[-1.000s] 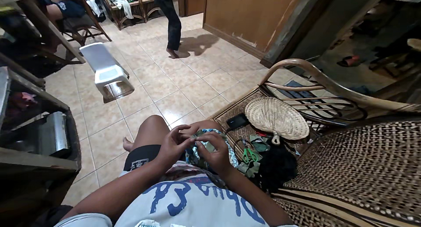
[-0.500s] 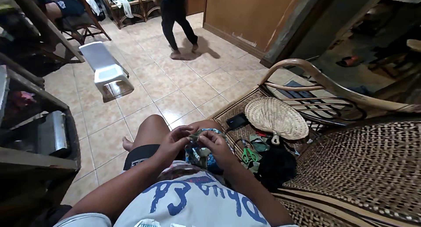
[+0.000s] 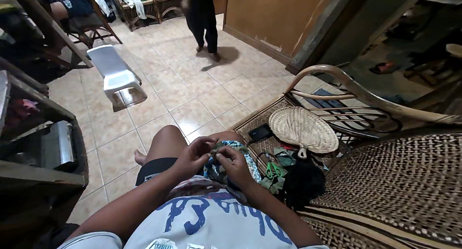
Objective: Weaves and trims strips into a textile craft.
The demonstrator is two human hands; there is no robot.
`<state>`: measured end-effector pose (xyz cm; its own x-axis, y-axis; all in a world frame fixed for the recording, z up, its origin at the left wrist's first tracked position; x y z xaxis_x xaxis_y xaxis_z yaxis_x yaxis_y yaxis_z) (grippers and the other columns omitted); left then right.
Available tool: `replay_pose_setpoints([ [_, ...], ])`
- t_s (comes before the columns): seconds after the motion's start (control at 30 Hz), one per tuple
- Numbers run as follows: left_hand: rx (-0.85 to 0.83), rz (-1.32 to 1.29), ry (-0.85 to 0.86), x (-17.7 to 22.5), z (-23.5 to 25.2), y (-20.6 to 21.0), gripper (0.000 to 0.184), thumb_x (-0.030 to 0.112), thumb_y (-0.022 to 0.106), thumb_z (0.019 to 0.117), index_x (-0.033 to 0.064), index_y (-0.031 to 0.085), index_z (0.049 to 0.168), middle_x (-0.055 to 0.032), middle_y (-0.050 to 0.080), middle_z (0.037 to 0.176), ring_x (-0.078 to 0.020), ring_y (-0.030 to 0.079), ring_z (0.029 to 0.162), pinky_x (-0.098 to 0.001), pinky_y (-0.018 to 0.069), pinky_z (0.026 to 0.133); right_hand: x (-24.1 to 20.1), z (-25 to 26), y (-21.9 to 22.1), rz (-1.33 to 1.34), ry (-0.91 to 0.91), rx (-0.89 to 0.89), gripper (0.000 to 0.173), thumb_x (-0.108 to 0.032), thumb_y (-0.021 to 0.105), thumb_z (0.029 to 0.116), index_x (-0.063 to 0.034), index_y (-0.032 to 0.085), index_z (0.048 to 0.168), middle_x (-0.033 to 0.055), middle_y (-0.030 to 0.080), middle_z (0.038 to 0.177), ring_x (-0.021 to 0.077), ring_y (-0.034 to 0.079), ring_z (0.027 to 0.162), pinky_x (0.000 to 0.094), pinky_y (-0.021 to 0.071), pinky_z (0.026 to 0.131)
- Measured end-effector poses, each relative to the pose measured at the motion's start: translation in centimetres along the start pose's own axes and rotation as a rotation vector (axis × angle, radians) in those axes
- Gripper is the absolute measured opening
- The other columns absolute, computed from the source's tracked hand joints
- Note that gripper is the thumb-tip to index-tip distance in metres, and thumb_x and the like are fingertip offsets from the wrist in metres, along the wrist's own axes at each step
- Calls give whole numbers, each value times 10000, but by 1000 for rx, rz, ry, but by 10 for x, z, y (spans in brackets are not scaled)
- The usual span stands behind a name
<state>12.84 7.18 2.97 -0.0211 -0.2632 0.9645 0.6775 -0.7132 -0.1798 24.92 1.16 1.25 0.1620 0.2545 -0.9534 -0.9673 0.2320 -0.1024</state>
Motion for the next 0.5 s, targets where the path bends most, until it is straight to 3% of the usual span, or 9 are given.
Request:
replay_pose_setpoints([
  [0.1, 1, -37, -34, -1, -1, -1, 380, 50, 555, 967, -22, 504, 1337, -20, 654, 1047, -37, 647, 902, -220, 554, 831, 4, 0, -1, 114, 87, -4, 160, -64, 530, 980, 4, 673, 966, -28, 663, 868, -19, 622, 812, 189, 534, 788],
  [0.2, 87, -207, -199, -14, -3, -2, 348, 90, 535, 998, 18, 500, 1336, -6, 639, 990, -71, 645, 832, -241, 560, 753, 9, 1, 2, 191, 121, -12, 142, -49, 534, 987, 2, 667, 979, -32, 668, 853, 2, 636, 794, 215, 553, 782],
  [0.3, 133, -177, -268, -20, -6, 0, 430, 153, 667, 953, -1, 508, 1322, -2, 647, 968, -72, 658, 819, -238, 578, 746, 1, 0, -1, -8, -43, 26, 173, -88, 576, 971, 33, 700, 972, 30, 693, 884, 19, 652, 814, 208, 558, 792],
  [0.4, 155, -101, -256, -22, -8, 2, 481, 106, 800, 837, -16, 545, 1226, -17, 672, 968, -68, 670, 823, -237, 581, 763, -13, -5, -2, -295, -293, 87, 179, -115, 626, 944, 11, 751, 968, 103, 737, 923, 151, 693, 900, 321, 563, 866],
  [0.5, 161, -102, -231, -21, -7, 4, 376, 122, 749, 900, -16, 562, 1195, -47, 672, 1019, -83, 670, 835, -244, 579, 756, -20, -7, 0, -398, -372, 99, 148, -124, 656, 935, -37, 766, 981, 85, 748, 955, 186, 698, 938, 363, 560, 885],
])
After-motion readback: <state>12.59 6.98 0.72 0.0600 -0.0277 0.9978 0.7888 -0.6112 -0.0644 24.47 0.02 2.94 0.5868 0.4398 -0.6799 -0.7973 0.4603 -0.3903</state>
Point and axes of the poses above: each hand's wrist, its own z-axis towards the middle knuckle, its own y-axis out of the palm, x = y × z, the point moved 9 cm from there along z, towards the middle knuckle
